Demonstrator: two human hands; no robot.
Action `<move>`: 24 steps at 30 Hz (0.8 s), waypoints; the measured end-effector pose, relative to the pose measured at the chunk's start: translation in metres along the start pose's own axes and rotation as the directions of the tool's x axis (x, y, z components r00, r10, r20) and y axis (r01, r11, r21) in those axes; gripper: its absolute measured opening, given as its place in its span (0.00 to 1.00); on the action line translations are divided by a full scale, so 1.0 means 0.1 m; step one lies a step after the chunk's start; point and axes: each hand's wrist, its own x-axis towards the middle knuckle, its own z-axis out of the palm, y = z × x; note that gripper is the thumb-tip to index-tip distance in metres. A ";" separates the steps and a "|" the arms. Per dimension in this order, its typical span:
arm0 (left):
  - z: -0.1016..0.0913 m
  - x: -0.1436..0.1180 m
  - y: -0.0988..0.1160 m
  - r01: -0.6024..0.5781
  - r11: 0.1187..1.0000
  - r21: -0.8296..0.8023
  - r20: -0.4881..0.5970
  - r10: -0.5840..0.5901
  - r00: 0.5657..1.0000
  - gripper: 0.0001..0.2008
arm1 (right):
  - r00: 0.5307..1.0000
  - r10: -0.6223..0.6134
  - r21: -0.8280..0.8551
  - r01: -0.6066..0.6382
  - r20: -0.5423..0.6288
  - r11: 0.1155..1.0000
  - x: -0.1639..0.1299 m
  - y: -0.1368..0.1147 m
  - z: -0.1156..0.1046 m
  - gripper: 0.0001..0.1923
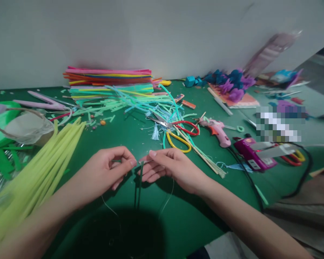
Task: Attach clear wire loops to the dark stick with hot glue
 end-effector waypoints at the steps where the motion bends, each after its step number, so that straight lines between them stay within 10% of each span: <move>1: 0.00 0.00 0.00 -0.006 1.000 -0.014 0.002 0.007 1.000 0.12 | 1.000 0.002 -0.001 -0.002 -0.003 1.000 0.00 0.00 0.01 0.19; 24: 0.04 -0.01 0.06 -0.093 0.995 -0.042 -0.040 0.091 0.995 0.08 | 0.997 -0.038 -0.062 0.034 -0.060 0.998 0.04 -0.01 0.10 0.18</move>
